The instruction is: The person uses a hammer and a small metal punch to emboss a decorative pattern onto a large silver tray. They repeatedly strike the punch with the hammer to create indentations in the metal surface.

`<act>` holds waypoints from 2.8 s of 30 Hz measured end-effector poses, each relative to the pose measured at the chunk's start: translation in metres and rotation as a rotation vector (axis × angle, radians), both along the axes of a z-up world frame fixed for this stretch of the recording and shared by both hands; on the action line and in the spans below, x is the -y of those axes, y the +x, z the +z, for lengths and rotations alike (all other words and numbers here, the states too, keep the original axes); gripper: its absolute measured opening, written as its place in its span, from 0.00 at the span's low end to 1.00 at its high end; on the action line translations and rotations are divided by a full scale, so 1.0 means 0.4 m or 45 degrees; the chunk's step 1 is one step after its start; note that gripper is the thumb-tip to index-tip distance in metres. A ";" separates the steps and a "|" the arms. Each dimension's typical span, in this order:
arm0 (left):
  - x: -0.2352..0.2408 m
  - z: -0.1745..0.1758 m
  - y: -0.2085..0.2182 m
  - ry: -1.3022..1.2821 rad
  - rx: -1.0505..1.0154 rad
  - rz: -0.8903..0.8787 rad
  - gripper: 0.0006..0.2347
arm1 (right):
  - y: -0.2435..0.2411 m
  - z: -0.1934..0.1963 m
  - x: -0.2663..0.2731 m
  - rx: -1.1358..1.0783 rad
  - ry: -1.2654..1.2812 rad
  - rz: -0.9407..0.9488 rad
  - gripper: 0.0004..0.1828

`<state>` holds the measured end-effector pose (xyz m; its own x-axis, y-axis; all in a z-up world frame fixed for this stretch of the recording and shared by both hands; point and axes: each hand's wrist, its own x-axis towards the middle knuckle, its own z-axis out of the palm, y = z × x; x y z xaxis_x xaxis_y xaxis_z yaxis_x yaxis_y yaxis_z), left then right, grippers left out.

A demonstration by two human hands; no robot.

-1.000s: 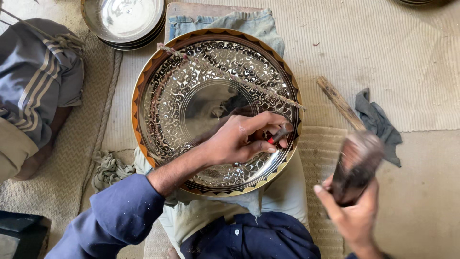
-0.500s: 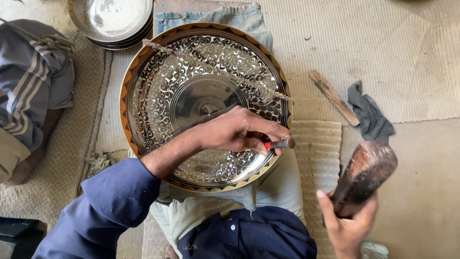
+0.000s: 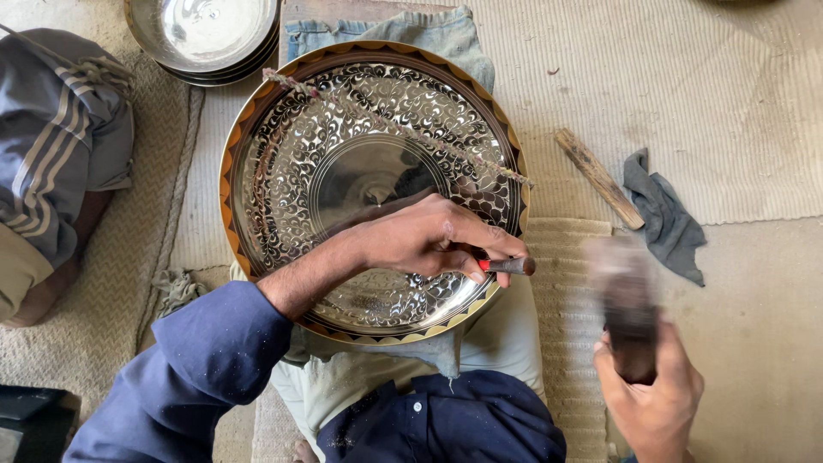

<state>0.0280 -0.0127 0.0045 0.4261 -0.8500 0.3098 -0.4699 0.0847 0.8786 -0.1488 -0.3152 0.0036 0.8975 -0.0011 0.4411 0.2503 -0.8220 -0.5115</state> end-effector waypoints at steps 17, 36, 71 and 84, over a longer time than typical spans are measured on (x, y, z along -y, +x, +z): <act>-0.002 -0.003 0.009 0.008 0.018 -0.040 0.22 | 0.027 0.041 0.063 -0.100 -0.468 -0.040 0.42; -0.004 -0.016 0.011 -0.023 0.038 -0.059 0.23 | 0.048 0.077 0.063 -0.153 -0.163 -0.089 0.43; -0.039 0.010 -0.071 -0.007 -0.025 0.575 0.17 | 0.116 0.004 0.067 -0.060 -0.226 0.082 0.38; -0.031 -0.001 -0.060 -0.085 -0.027 0.413 0.18 | 0.186 0.117 0.009 -0.158 -0.242 0.184 0.24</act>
<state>0.0040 -0.0003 0.0043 0.6779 -0.6472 0.3488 -0.4638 -0.0084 0.8859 -0.0743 -0.3189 0.0502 0.9294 0.2032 0.3079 0.3171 -0.8667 -0.3850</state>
